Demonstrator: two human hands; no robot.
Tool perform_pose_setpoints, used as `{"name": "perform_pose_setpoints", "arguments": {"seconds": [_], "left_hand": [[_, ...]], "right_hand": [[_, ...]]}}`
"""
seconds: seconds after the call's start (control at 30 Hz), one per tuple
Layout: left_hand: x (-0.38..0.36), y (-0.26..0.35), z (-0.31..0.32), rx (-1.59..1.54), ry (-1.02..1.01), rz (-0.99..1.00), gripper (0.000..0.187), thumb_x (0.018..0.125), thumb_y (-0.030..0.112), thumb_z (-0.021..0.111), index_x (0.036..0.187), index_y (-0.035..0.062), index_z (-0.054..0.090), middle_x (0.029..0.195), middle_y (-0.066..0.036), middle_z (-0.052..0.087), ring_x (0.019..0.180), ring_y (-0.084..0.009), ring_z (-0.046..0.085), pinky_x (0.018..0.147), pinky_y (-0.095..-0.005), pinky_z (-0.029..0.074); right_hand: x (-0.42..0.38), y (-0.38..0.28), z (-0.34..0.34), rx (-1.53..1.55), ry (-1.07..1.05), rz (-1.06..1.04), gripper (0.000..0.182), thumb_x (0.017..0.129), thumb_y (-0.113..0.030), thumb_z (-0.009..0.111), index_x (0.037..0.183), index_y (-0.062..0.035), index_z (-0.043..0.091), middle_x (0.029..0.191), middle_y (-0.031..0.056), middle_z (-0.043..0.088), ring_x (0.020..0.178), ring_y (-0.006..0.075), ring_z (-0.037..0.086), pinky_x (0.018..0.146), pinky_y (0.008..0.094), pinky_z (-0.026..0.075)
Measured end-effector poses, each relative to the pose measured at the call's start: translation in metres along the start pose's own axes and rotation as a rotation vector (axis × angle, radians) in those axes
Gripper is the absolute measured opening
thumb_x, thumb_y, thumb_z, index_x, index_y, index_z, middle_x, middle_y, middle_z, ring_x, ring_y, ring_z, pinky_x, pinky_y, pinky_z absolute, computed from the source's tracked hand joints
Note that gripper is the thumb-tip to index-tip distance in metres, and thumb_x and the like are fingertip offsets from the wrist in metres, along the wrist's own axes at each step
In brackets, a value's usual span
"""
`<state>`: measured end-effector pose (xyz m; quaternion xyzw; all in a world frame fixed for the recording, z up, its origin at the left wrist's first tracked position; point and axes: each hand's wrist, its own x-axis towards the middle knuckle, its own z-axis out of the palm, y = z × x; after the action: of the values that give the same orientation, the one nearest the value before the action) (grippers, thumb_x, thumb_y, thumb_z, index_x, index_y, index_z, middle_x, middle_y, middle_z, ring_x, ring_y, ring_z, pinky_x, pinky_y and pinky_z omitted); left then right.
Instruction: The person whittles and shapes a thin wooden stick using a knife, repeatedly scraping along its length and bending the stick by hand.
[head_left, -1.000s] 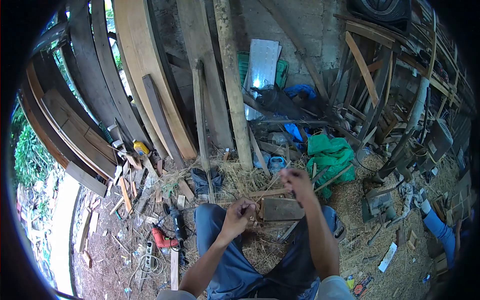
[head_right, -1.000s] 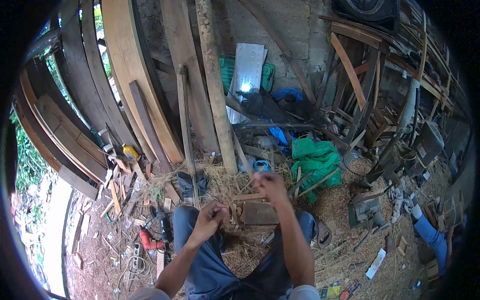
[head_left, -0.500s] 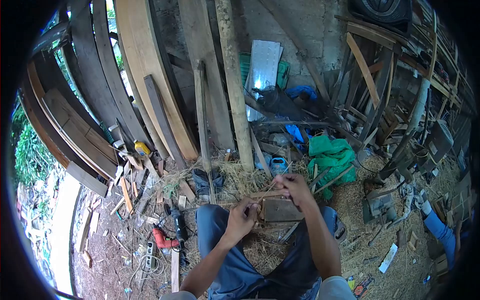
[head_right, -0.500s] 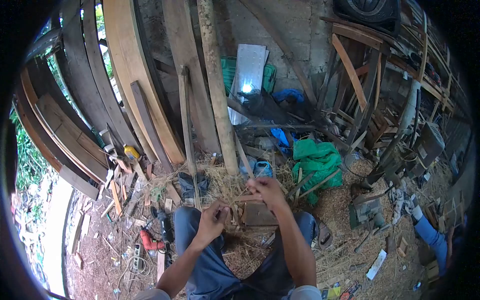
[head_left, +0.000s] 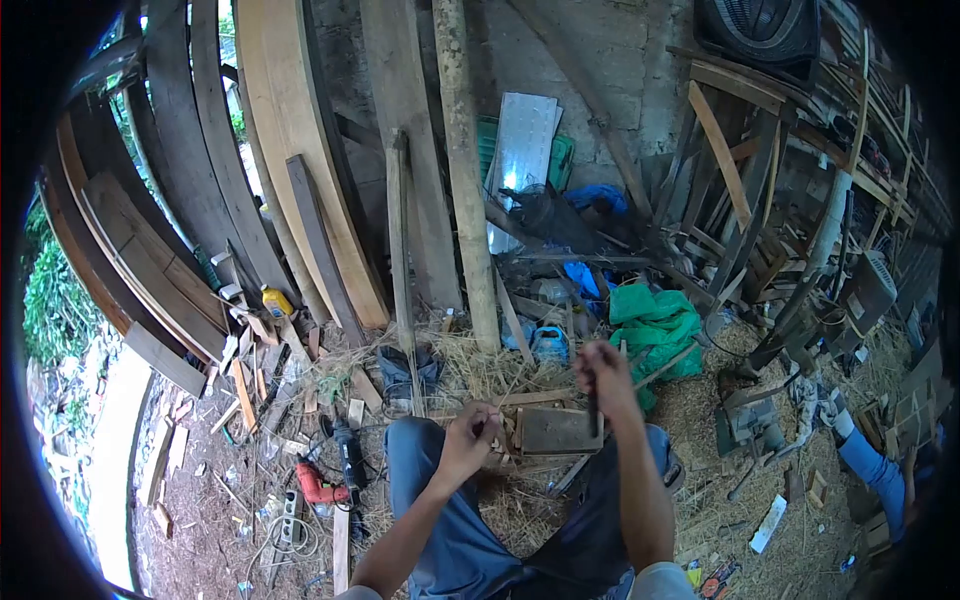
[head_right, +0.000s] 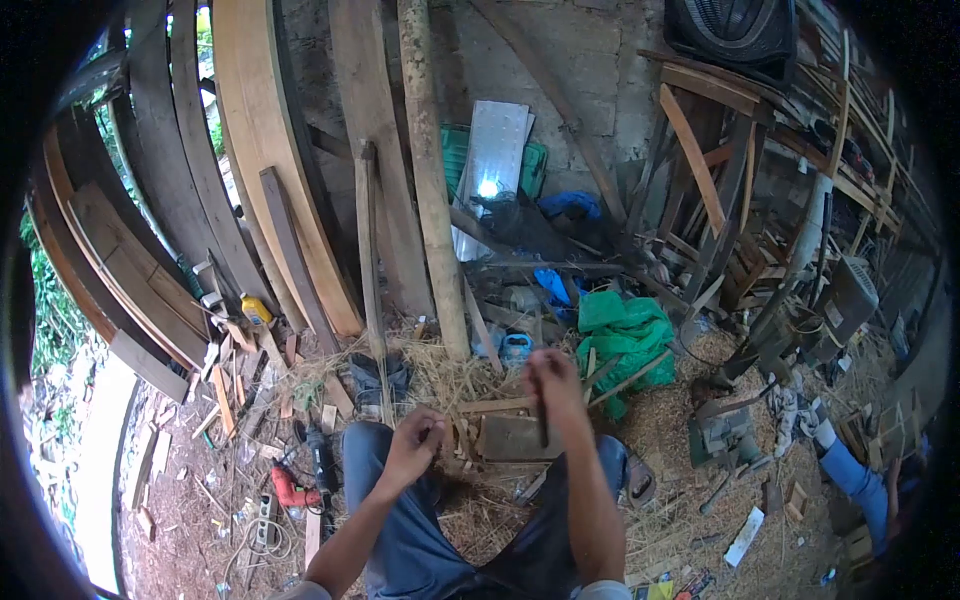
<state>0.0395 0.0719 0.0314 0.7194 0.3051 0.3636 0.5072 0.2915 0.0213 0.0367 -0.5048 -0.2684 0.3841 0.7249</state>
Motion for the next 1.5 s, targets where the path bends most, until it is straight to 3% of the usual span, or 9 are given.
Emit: {"name": "perform_pose_setpoints", "arguments": {"seconds": [0.23, 0.4, 0.53, 0.6, 0.77, 0.93, 1.1, 1.33, 1.5], "left_hand": [[0.024, 0.001, 0.024, -0.290, 0.005, -0.151, 0.007, 0.091, 0.004, 0.054, 0.096, -0.0002, 0.058, 0.076, -0.001, 0.057, 0.070, -0.0073, 0.052, 0.063, -0.0232, 0.041], [0.020, 0.003, 0.017, -0.198, -0.062, -0.085, 0.010, 0.091, 0.003, 0.054, 0.097, -0.0006, 0.061, 0.079, -0.002, 0.059, 0.071, -0.0086, 0.053, 0.063, -0.0224, 0.041], [0.009, 0.004, 0.010, -0.138, -0.126, -0.081, 0.011, 0.093, 0.005, 0.053, 0.095, 0.0001, 0.063, 0.080, -0.001, 0.061, 0.070, -0.0072, 0.052, 0.066, -0.0228, 0.042], [0.005, 0.006, 0.004, -0.271, -0.172, -0.229, 0.011, 0.093, 0.006, 0.054, 0.096, 0.0003, 0.063, 0.079, 0.000, 0.060, 0.070, -0.0068, 0.050, 0.065, -0.0224, 0.041], [0.009, 0.012, 0.007, -0.329, -0.161, -0.303, 0.013, 0.093, 0.009, 0.053, 0.097, 0.0009, 0.064, 0.077, 0.000, 0.059, 0.069, -0.0060, 0.048, 0.062, -0.0217, 0.039], [0.010, 0.009, 0.007, -0.250, -0.133, -0.255, 0.015, 0.094, 0.010, 0.052, 0.098, 0.0012, 0.064, 0.074, 0.000, 0.058, 0.066, -0.0058, 0.047, 0.059, -0.0220, 0.038], [0.008, -0.002, 0.010, -0.105, -0.098, -0.085, 0.016, 0.093, 0.011, 0.054, 0.101, 0.0004, 0.064, 0.072, 0.001, 0.059, 0.065, -0.0048, 0.047, 0.060, -0.0219, 0.039], [0.006, 0.018, 0.016, 0.027, -0.047, -0.058, 0.014, 0.093, 0.009, 0.054, 0.097, -0.0010, 0.062, 0.073, 0.000, 0.057, 0.068, -0.0060, 0.049, 0.062, -0.0228, 0.039], [0.007, 0.022, 0.016, 0.148, -0.038, -0.086, 0.014, 0.090, 0.009, 0.054, 0.098, 0.0015, 0.064, 0.073, -0.007, 0.063, 0.066, -0.0100, 0.055, 0.064, -0.0260, 0.045]], "right_hand": [[-0.024, 0.006, 0.050, -0.199, -0.461, 0.105, 0.018, 0.093, -0.017, 0.057, 0.101, -0.0011, 0.057, 0.068, 0.0059, 0.060, 0.048, 0.0067, 0.044, 0.042, 0.0229, 0.034], [-0.024, 0.008, 0.051, -0.090, -0.448, 0.220, 0.021, 0.091, -0.017, 0.060, 0.097, 0.0030, 0.062, 0.070, 0.0063, 0.061, 0.046, 0.0059, 0.042, 0.041, 0.0209, 0.030], [-0.010, -0.005, 0.028, -0.046, -0.371, 0.431, 0.026, 0.090, -0.017, 0.061, 0.103, 0.0051, 0.064, 0.072, 0.0050, 0.061, 0.047, 0.0044, 0.038, 0.042, 0.0198, 0.028], [-0.005, -0.009, 0.015, -0.006, -0.435, 0.415, 0.027, 0.092, -0.019, 0.060, 0.105, 0.0040, 0.062, 0.067, 0.0031, 0.055, 0.048, 0.0047, 0.037, 0.043, 0.0202, 0.026], [-0.023, 0.002, 0.037, -0.055, -0.624, 0.456, 0.024, 0.090, -0.019, 0.062, 0.105, 0.0001, 0.062, 0.072, 0.0053, 0.058, 0.049, 0.0045, 0.038, 0.042, 0.0203, 0.026], [-0.016, 0.000, 0.038, -0.047, -0.627, 0.489, 0.023, 0.089, -0.020, 0.064, 0.100, 0.0004, 0.064, 0.072, 0.0031, 0.057, 0.050, 0.0047, 0.038, 0.042, 0.0203, 0.025], [-0.016, -0.002, 0.035, -0.103, -0.574, 0.478, 0.028, 0.086, -0.024, 0.068, 0.097, 0.0009, 0.065, 0.068, 0.0013, 0.054, 0.050, 0.0049, 0.037, 0.043, 0.0209, 0.025], [-0.016, -0.005, 0.034, -0.148, -0.479, 0.453, 0.024, 0.085, -0.021, 0.069, 0.094, 0.0015, 0.066, 0.067, 0.0020, 0.056, 0.050, 0.0052, 0.040, 0.042, 0.0208, 0.026], [-0.016, -0.009, 0.031, -0.125, -0.424, 0.389, 0.023, 0.085, -0.019, 0.068, 0.092, 0.0029, 0.066, 0.066, 0.0028, 0.058, 0.048, 0.0053, 0.041, 0.041, 0.0210, 0.027]]}}
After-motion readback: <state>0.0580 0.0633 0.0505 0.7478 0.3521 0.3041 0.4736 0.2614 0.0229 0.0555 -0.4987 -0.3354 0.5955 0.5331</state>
